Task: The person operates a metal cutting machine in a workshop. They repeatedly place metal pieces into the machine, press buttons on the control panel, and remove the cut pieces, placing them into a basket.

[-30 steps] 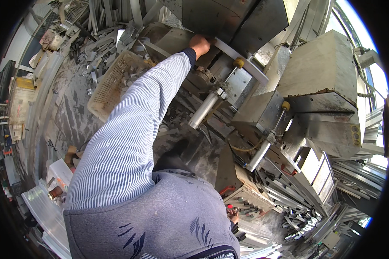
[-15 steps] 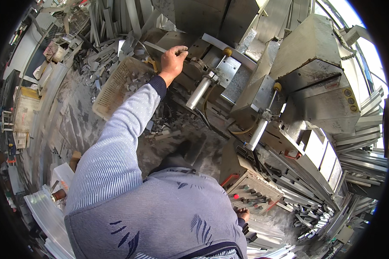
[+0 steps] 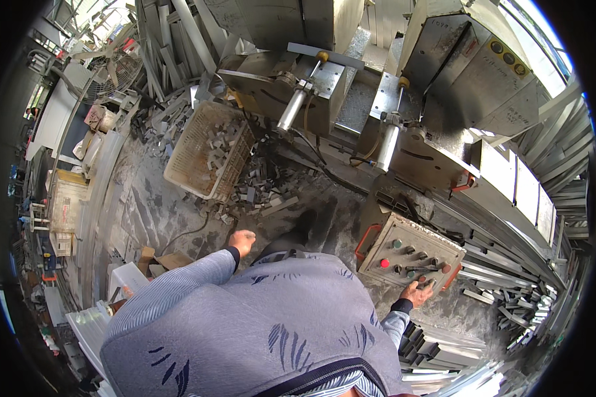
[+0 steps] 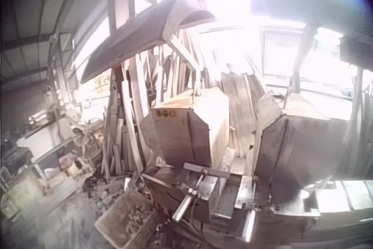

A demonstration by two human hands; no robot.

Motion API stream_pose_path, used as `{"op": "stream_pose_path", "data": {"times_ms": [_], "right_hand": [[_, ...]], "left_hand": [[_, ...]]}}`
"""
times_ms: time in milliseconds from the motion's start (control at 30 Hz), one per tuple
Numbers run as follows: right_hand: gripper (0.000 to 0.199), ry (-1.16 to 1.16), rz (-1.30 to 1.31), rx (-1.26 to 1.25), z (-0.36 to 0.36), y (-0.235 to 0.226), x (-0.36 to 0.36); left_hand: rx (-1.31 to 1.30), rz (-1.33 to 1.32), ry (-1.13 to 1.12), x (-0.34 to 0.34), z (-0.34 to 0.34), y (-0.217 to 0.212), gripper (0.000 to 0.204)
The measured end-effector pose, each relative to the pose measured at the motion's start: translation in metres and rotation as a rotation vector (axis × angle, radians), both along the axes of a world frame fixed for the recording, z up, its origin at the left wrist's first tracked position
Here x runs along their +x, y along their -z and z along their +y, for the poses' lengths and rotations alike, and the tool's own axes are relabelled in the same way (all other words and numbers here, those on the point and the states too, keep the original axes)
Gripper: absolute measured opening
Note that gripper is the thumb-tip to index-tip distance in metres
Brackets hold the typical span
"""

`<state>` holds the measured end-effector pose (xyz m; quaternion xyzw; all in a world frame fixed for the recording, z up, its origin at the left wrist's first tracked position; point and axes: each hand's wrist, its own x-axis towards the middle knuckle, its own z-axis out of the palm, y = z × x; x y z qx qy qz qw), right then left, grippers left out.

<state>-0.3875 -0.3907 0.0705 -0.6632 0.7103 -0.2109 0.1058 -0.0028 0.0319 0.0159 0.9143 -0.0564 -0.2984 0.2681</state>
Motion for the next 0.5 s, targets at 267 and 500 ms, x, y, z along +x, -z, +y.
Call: {"op": "stream_pose_path", "data": {"times_ms": [267,500], "right_hand": [[0.061,-0.076,-0.074,-0.160,0.012,0.015,-0.011],[0.059,-0.036,-0.123,-0.120,0.012,0.005,-0.022]], "left_hand": [[-0.008,0.216,0.242,-0.016,0.051,0.076,0.026],[-0.168,0.301,0.076,0.028,-0.016,0.015,0.028]]}}
